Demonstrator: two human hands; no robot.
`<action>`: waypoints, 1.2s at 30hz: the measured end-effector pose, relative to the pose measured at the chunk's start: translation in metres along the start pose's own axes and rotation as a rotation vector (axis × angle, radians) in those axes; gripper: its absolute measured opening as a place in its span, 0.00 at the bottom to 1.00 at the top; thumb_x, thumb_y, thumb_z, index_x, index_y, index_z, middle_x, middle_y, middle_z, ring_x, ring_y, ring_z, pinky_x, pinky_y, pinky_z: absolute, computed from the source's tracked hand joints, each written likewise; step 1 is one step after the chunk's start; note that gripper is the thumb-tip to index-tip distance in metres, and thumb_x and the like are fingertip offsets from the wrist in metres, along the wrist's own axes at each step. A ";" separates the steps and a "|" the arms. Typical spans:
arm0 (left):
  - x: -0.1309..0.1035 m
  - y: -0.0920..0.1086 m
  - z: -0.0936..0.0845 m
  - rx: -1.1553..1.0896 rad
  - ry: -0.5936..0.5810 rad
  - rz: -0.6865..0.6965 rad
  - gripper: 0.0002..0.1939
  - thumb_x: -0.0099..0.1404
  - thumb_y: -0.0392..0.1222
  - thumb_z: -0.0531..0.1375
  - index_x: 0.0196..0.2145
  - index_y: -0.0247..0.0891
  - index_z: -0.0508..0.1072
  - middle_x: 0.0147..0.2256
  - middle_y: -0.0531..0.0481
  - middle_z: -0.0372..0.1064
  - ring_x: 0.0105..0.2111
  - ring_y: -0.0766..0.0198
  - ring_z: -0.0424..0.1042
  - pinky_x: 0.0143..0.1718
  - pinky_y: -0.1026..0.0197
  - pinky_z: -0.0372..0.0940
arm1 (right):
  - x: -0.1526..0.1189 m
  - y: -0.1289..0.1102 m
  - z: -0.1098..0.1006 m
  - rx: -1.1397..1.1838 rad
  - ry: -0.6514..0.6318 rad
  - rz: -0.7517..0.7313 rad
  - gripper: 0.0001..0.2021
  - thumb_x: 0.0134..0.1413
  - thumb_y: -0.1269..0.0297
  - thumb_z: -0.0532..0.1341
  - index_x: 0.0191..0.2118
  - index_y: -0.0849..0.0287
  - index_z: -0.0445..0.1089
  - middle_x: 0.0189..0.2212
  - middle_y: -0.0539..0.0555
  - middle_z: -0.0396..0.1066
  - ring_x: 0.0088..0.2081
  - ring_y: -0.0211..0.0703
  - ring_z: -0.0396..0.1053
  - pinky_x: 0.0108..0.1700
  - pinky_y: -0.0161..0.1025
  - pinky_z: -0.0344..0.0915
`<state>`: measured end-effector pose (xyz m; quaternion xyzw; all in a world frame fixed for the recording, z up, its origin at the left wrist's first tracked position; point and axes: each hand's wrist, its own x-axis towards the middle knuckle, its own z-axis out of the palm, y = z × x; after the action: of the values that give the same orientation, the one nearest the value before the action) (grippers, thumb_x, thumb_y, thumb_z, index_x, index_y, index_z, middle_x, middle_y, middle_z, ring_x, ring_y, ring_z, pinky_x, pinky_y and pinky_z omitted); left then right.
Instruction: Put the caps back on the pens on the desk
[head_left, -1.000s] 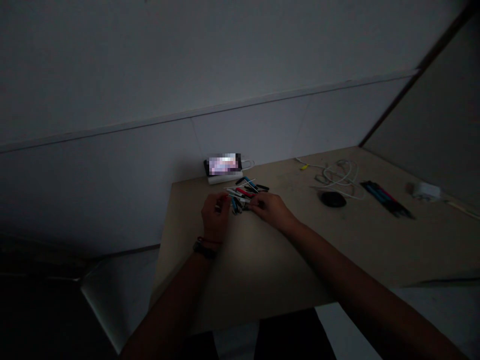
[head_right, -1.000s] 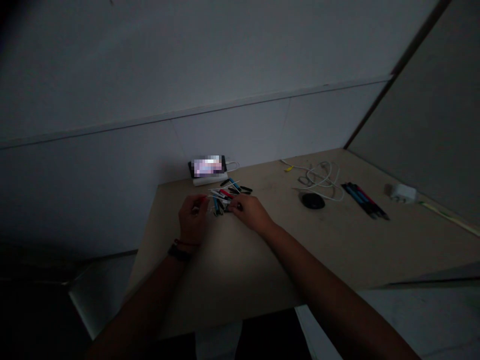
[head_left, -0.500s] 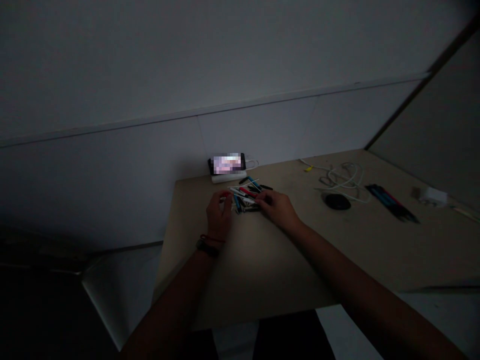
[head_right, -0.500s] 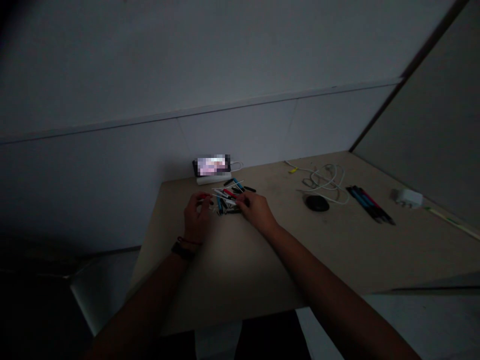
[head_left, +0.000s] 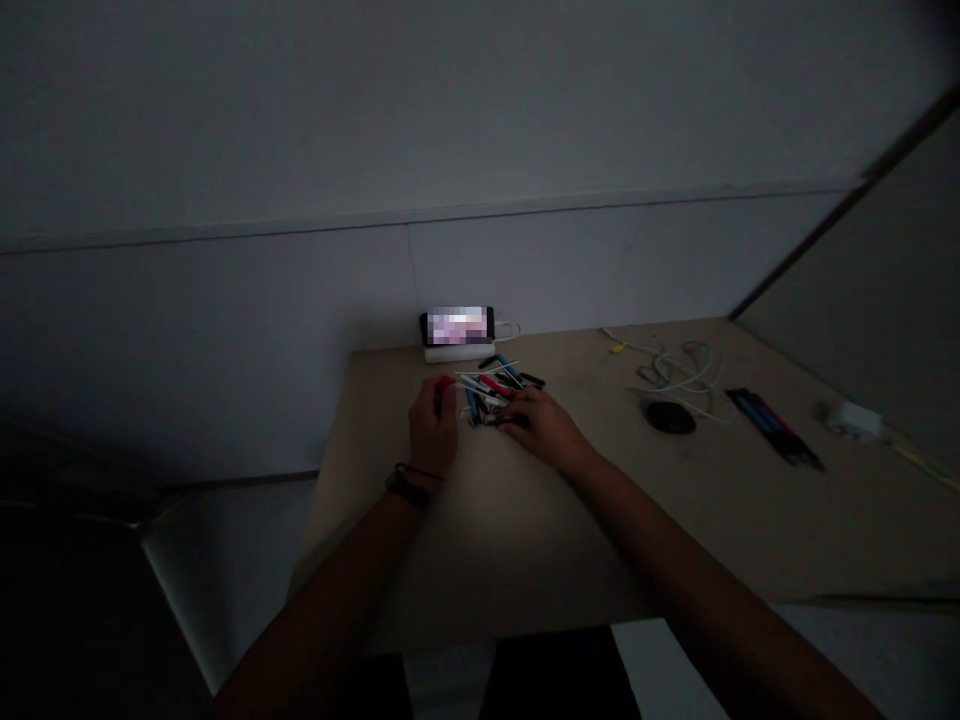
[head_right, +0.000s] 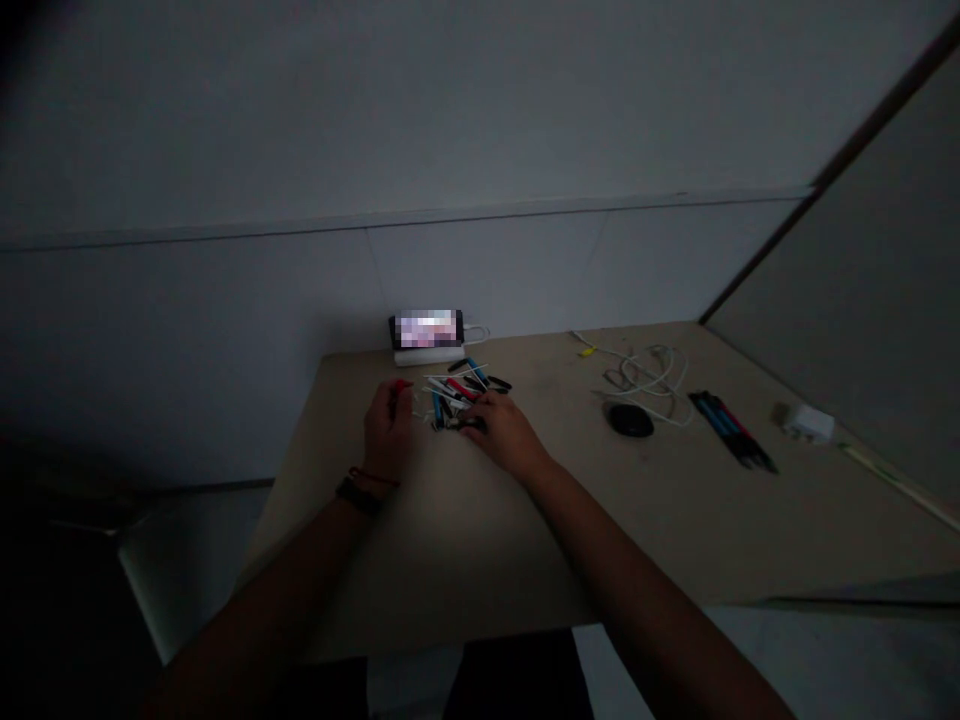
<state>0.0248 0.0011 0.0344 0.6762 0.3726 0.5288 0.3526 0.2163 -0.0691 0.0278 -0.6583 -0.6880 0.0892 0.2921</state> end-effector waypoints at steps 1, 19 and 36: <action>0.000 0.000 0.000 -0.009 -0.001 -0.004 0.12 0.73 0.48 0.54 0.42 0.39 0.71 0.33 0.50 0.71 0.32 0.65 0.70 0.34 0.65 0.63 | -0.001 0.001 0.000 -0.002 -0.003 -0.003 0.08 0.52 0.70 0.69 0.39 0.57 0.80 0.41 0.58 0.72 0.46 0.52 0.70 0.51 0.48 0.66; -0.003 -0.003 0.003 -0.066 -0.040 0.003 0.12 0.71 0.48 0.54 0.38 0.38 0.72 0.28 0.53 0.69 0.27 0.65 0.67 0.29 0.65 0.60 | -0.004 -0.001 0.000 -0.015 -0.016 0.035 0.04 0.54 0.69 0.67 0.38 0.55 0.77 0.40 0.58 0.73 0.46 0.52 0.70 0.52 0.50 0.67; -0.004 -0.003 0.005 0.114 -0.111 0.075 0.11 0.67 0.46 0.59 0.29 0.39 0.71 0.21 0.56 0.64 0.23 0.67 0.61 0.27 0.64 0.55 | 0.001 -0.001 -0.004 0.605 0.393 0.315 0.18 0.59 0.52 0.62 0.48 0.58 0.72 0.41 0.59 0.77 0.41 0.48 0.75 0.42 0.44 0.71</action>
<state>0.0281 -0.0015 0.0286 0.7369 0.3562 0.4813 0.3136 0.2175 -0.0695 0.0318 -0.6445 -0.4522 0.2039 0.5819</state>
